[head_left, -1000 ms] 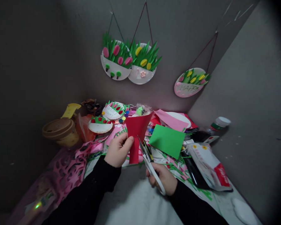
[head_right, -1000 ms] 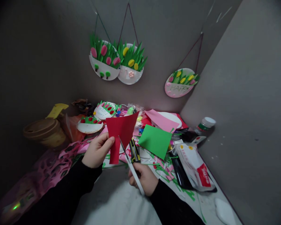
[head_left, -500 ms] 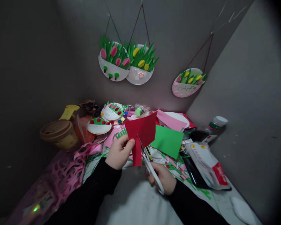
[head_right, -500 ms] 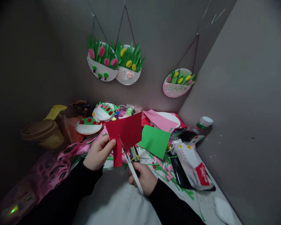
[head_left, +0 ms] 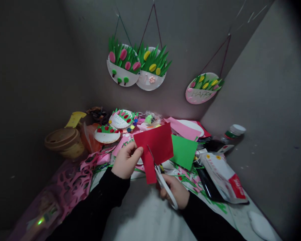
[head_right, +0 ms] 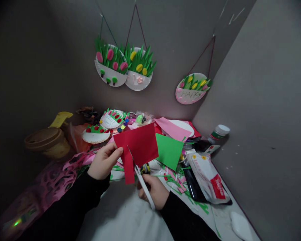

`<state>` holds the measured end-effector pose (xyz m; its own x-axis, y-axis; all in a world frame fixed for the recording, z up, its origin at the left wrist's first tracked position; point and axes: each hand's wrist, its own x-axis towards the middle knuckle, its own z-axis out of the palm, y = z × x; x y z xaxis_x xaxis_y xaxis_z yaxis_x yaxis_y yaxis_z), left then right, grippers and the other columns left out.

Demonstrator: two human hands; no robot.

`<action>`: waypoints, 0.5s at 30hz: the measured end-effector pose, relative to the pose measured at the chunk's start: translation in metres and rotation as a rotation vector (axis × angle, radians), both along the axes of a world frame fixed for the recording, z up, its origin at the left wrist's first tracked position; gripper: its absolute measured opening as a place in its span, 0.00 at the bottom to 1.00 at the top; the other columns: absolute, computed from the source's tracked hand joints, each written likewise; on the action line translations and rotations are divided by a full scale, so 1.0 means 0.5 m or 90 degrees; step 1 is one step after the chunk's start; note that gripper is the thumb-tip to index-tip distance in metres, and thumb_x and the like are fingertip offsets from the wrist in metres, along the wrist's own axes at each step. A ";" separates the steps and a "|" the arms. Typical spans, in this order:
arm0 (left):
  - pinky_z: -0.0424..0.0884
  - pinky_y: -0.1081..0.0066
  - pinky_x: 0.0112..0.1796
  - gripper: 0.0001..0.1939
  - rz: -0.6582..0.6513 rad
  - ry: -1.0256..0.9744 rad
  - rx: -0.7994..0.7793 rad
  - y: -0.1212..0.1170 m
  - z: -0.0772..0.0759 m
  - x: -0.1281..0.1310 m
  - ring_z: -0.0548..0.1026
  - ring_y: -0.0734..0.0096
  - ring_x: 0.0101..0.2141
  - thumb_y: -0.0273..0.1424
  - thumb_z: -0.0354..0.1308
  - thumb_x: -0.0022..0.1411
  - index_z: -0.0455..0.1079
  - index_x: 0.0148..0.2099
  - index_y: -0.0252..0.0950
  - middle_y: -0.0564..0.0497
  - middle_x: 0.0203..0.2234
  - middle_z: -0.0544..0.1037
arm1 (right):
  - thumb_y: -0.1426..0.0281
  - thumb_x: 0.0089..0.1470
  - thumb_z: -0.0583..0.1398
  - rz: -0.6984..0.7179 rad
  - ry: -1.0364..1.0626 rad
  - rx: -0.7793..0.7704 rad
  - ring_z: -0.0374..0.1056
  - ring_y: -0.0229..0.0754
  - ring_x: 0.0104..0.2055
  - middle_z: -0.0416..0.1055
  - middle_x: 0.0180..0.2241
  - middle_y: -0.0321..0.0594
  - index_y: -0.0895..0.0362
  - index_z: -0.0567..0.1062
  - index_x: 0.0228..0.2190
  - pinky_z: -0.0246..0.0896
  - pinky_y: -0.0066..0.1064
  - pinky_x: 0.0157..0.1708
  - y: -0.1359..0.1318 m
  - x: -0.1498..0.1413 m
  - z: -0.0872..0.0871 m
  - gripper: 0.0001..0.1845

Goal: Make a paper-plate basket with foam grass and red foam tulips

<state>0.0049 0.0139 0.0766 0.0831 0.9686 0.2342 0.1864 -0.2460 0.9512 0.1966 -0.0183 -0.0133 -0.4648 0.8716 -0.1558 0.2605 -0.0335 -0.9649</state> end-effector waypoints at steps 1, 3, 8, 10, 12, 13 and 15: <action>0.60 0.74 0.30 0.10 0.001 -0.001 -0.001 0.000 0.000 0.000 0.63 0.75 0.26 0.33 0.50 0.58 0.62 0.27 0.35 0.56 0.22 0.66 | 0.77 0.30 0.54 -0.003 0.006 -0.011 0.54 0.32 0.19 0.60 0.18 0.29 0.57 0.66 0.22 0.48 0.23 0.18 0.000 -0.001 0.001 0.09; 0.60 0.74 0.30 0.11 0.005 -0.001 -0.003 0.000 -0.001 0.000 0.63 0.75 0.26 0.34 0.50 0.58 0.61 0.26 0.35 0.56 0.22 0.65 | 0.76 0.30 0.54 -0.007 0.021 -0.040 0.53 0.31 0.18 0.59 0.16 0.28 0.57 0.65 0.21 0.48 0.23 0.17 -0.001 -0.003 0.003 0.08; 0.60 0.74 0.30 0.11 0.011 0.016 0.002 0.001 -0.007 -0.002 0.63 0.75 0.26 0.34 0.50 0.59 0.62 0.27 0.35 0.55 0.23 0.66 | 0.76 0.30 0.54 -0.011 0.026 -0.048 0.54 0.31 0.17 0.59 0.16 0.28 0.57 0.64 0.20 0.48 0.23 0.16 -0.002 -0.006 0.007 0.07; 0.60 0.74 0.30 0.10 0.003 0.033 0.006 -0.001 -0.008 -0.002 0.64 0.75 0.27 0.34 0.49 0.59 0.63 0.28 0.34 0.55 0.23 0.66 | 0.75 0.30 0.54 -0.010 0.020 -0.035 0.54 0.31 0.17 0.59 0.16 0.28 0.57 0.64 0.21 0.48 0.22 0.16 -0.002 -0.004 0.006 0.07; 0.60 0.74 0.30 0.10 -0.007 0.050 0.003 -0.003 -0.008 -0.001 0.64 0.74 0.27 0.34 0.49 0.59 0.64 0.29 0.34 0.55 0.23 0.67 | 0.75 0.31 0.54 -0.005 0.021 -0.028 0.53 0.31 0.17 0.59 0.16 0.28 0.57 0.65 0.22 0.48 0.22 0.16 -0.002 -0.002 0.005 0.07; 0.60 0.74 0.30 0.10 -0.008 0.054 0.000 -0.003 -0.007 -0.001 0.64 0.74 0.26 0.34 0.49 0.59 0.64 0.29 0.34 0.55 0.24 0.67 | 0.75 0.32 0.54 -0.002 0.024 -0.026 0.53 0.31 0.17 0.59 0.16 0.28 0.57 0.65 0.22 0.48 0.22 0.16 -0.002 -0.001 0.005 0.07; 0.60 0.73 0.29 0.11 -0.004 0.058 -0.003 -0.004 -0.007 -0.001 0.64 0.74 0.26 0.35 0.49 0.59 0.64 0.28 0.34 0.54 0.24 0.67 | 0.76 0.32 0.55 -0.001 0.029 -0.025 0.54 0.31 0.18 0.59 0.16 0.28 0.57 0.65 0.21 0.49 0.22 0.16 -0.001 0.001 0.005 0.07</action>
<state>0.0046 0.0120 0.0732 0.1094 0.9693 0.2201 0.2708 -0.2422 0.9317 0.1971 -0.0188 -0.0107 -0.4708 0.8660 -0.1684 0.2156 -0.0721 -0.9738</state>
